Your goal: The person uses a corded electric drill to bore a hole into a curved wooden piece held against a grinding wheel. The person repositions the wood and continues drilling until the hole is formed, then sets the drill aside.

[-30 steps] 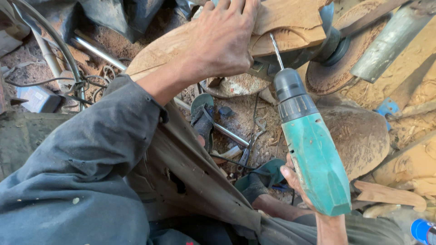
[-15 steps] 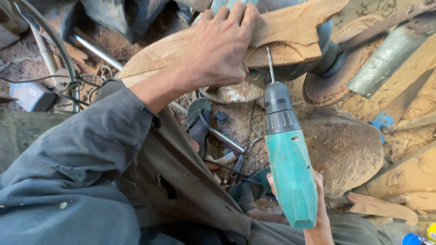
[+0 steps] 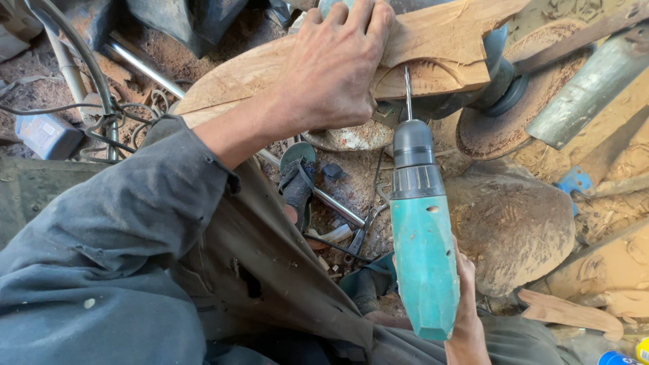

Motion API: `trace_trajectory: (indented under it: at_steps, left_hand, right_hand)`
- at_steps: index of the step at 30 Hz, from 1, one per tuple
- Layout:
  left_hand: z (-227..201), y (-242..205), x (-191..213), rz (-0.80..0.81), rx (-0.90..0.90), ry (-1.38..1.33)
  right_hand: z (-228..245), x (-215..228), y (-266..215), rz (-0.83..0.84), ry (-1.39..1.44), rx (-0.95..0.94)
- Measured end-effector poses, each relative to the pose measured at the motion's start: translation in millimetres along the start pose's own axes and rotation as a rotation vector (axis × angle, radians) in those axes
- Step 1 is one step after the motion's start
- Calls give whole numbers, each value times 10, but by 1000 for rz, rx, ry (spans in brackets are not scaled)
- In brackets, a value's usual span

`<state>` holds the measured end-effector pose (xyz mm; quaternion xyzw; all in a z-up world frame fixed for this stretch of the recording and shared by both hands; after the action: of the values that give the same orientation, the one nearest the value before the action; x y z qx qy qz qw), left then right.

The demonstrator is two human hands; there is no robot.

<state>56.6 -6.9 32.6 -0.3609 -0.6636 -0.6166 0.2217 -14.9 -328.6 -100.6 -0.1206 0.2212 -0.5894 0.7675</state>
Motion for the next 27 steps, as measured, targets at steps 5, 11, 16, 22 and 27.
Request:
trace_trajectory:
  at_steps: [5,11,16,22,27]
  left_hand:
    - [3,25,-4,4,-3,6]
    - [-29,17,35,-36,-5,-10]
    - [-29,25,45,-18,-5,13]
    - [-35,24,63,-28,1,7]
    - [-50,21,52,-35,-6,22]
  right_hand:
    - [-27,104,70,-32,-220,144]
    - [-99,116,127,17,-283,201]
    - [322,-289,-152,161,-801,961]
    - [497,-527,-181,134,-881,920]
    - [531,-589,-215,119,-929,947]
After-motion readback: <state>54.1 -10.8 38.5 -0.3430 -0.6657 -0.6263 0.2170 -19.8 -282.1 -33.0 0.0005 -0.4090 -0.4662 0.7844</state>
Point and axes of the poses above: each hand's wrist, its own y-axis towards the middle knuckle, its own x-axis out of the back of the hand, z = x × y, the point moved 7 cm from there along y, towards the middle knuckle, and after that the axes turned 12 degrees about -z, right-handed, at the moved point
